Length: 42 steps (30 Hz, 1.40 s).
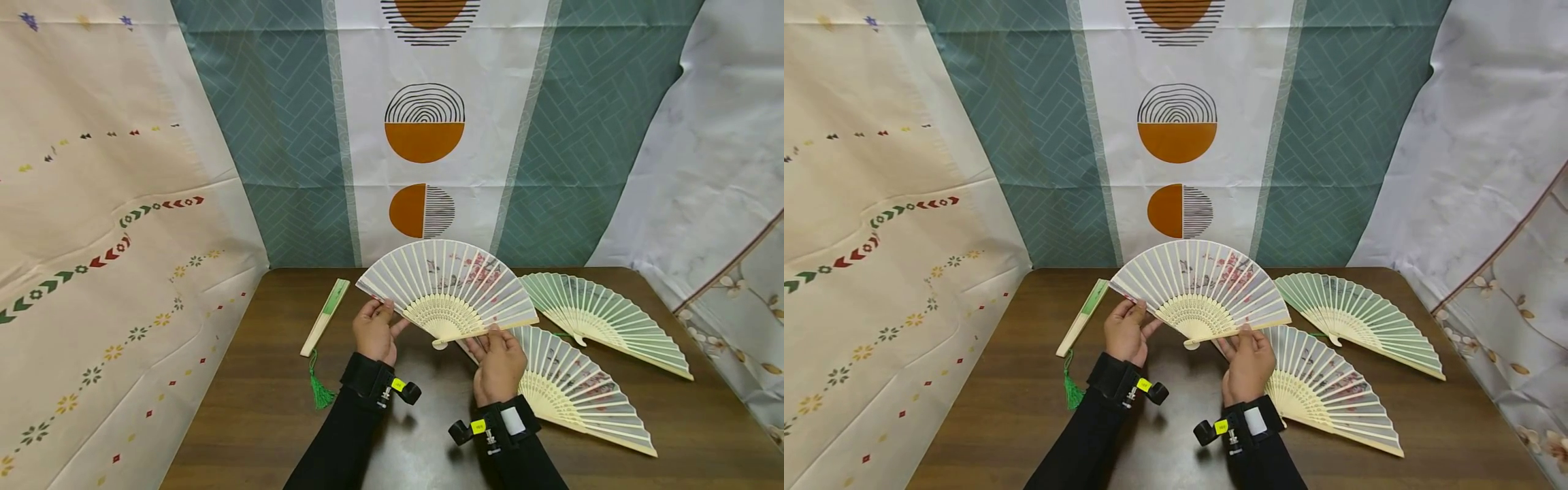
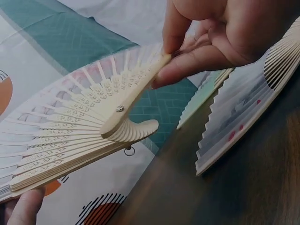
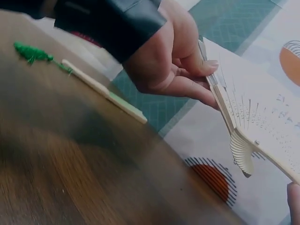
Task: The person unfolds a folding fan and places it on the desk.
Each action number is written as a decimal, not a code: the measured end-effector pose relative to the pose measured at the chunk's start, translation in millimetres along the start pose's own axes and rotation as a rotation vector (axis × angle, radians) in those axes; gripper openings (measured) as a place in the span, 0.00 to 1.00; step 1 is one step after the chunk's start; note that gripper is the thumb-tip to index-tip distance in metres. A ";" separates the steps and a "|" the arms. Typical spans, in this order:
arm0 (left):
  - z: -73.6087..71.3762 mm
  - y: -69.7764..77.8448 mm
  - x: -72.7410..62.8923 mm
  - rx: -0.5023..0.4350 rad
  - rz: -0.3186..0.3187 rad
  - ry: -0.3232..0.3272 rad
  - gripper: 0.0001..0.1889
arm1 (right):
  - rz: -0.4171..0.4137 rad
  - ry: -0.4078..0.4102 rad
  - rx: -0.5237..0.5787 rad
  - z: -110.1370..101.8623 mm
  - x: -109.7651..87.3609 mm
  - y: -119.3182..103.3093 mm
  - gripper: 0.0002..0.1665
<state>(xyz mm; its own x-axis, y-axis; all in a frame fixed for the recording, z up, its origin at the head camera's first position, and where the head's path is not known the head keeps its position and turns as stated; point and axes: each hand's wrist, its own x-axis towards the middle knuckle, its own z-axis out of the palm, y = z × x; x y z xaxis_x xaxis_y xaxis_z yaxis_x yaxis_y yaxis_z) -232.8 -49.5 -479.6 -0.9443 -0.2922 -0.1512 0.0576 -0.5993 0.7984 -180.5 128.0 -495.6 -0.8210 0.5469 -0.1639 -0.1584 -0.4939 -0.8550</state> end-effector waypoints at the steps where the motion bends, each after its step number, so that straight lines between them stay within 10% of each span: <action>1: 0.2 -0.4 -0.3 -0.009 0.004 0.004 0.13 | 0.005 0.006 0.017 -0.5 -0.4 -0.2 0.13; 31: 0.5 -4.2 -10.6 -0.199 0.021 0.180 0.10 | 0.067 0.033 0.205 -11.8 -6.2 -6.4 0.10; 42: -34.5 9.8 -26.0 -0.055 -0.006 0.124 0.08 | 0.151 -0.060 0.045 -31.3 -34.8 -13.9 0.14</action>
<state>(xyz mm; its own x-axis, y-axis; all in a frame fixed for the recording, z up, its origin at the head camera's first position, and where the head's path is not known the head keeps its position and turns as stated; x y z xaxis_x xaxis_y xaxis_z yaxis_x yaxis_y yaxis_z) -196.5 -73.5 -488.0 -0.8975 -0.3765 -0.2294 0.0731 -0.6403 0.7647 -132.6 137.1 -493.4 -0.8681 0.4238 -0.2583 -0.0541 -0.5981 -0.7996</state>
